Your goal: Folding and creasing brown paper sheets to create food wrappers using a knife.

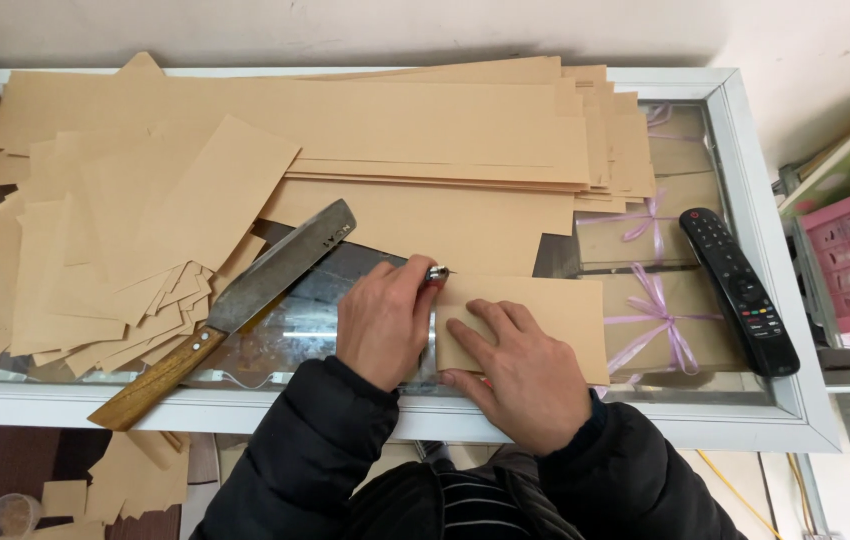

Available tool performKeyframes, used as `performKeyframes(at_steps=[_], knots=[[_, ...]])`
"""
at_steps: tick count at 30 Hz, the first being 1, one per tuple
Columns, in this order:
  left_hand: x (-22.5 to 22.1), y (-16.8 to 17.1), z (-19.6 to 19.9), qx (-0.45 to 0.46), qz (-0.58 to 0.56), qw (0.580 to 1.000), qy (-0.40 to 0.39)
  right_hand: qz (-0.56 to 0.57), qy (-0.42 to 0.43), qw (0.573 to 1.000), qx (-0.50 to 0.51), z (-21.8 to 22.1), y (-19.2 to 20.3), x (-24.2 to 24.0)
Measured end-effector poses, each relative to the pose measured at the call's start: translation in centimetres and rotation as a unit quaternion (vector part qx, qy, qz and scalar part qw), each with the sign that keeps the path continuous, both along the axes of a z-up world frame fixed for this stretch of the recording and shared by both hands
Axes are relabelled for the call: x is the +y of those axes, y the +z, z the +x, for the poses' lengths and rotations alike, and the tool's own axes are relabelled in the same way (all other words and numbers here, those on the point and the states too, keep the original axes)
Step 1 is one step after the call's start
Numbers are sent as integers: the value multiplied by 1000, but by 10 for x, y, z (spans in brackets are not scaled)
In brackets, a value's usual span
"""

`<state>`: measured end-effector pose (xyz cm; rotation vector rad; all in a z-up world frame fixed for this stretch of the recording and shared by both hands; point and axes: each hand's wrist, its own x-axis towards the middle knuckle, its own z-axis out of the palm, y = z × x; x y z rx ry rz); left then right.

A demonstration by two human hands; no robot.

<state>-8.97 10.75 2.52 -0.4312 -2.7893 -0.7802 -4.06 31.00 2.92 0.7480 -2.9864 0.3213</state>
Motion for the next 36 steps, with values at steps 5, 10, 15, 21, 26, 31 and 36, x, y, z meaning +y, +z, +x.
performKeyframes(at_steps=[5, 10, 15, 21, 26, 31, 36], knots=[[1, -8, -10, -2, 20, 1000, 22, 4, 0, 1000, -8, 0, 0, 0], [2, -10, -10, -7, 3, 1000, 18, 2, 3, 1000, -9, 0, 0, 1], [1, -9, -10, -16, 10, 1000, 10, -10, 10, 1000, -1, 0, -1, 3], [-8, 10, 18, -72, 23, 997, -23, 27, -3, 996, -88, -1, 14, 1], [-10, 18, 32, -73, 35, 996, -37, 35, -9, 992, -117, -1, 23, -1], [-13, 17, 37, -91, 34, 995, -34, 45, -13, 992, -116, 0, 25, -3], [-19, 24, 50, -90, 38, 994, -53, 54, -17, 989, -139, 0, 32, -3]])
